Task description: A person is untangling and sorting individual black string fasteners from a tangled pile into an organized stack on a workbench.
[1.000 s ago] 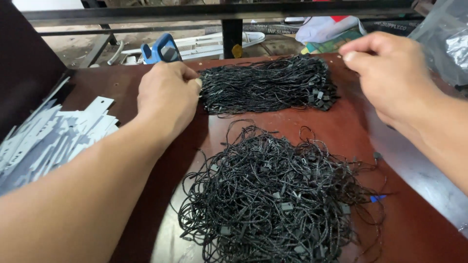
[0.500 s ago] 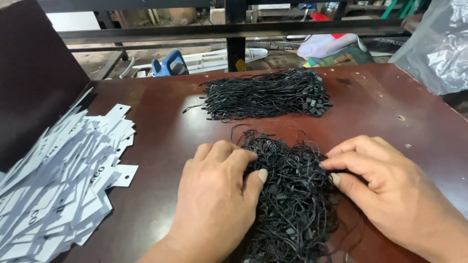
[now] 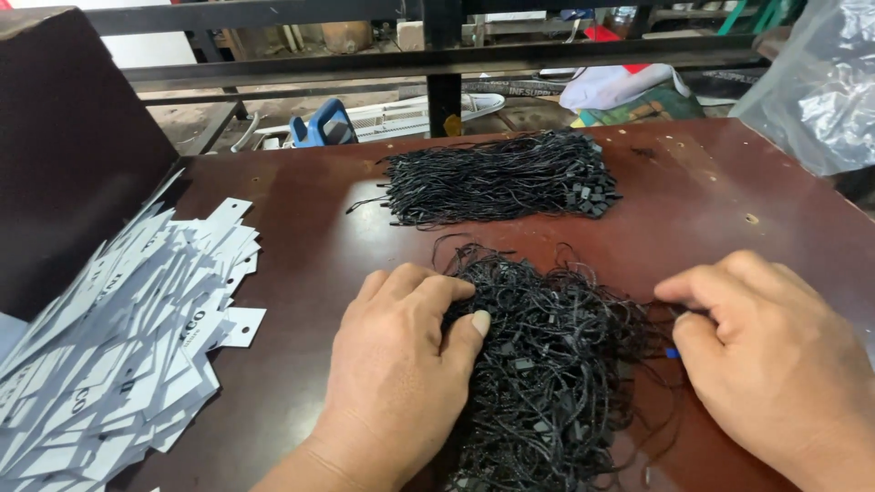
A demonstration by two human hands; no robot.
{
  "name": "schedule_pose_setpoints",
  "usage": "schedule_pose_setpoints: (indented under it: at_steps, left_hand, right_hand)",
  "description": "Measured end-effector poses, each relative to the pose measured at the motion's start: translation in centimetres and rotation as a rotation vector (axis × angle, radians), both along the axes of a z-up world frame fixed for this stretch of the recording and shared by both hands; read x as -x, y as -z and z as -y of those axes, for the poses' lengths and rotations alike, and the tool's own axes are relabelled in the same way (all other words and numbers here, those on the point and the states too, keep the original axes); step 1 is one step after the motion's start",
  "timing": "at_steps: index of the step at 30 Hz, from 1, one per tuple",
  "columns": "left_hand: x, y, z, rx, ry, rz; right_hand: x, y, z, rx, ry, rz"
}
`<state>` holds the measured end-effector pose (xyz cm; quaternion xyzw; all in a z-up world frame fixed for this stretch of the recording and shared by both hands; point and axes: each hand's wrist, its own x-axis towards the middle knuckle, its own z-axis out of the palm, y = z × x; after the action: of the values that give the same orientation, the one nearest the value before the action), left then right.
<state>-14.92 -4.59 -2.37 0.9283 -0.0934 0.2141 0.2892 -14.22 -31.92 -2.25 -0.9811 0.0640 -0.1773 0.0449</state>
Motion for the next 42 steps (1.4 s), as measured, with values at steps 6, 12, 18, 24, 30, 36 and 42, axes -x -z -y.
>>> schedule_pose_setpoints:
  at_steps: [6,12,18,24,30,36,42]
  left_hand:
    - [0.0,0.2,0.0,-0.003,0.020,0.062]
    - [0.0,0.2,-0.1,0.006,0.030,0.074]
    - [0.0,0.1,-0.2,0.021,0.043,0.104]
    - [-0.1,-0.1,0.0,0.044,0.030,0.070]
    - [0.0,-0.2,0.0,0.028,0.040,0.020]
    - [0.6,-0.9,-0.1,0.160,0.045,0.098]
    - [2.6,-2.5,0.5,-0.025,0.230,0.399]
  right_hand:
    - [0.1,0.6,0.0,0.067,-0.197,0.148]
    - [-0.3,-0.6,-0.5,0.018,-0.114,-0.088]
    - [0.0,-0.3,-0.5,-0.027,-0.162,-0.038]
    - [-0.3,0.5,-0.1,-0.163,-0.300,0.139]
    - [-0.4,1.0,-0.3,-0.135,-0.204,0.093]
    - [-0.8,2.8,1.6,-0.260,-0.308,0.206]
    - [-0.2,2.9,1.2,-0.630,-0.324,0.246]
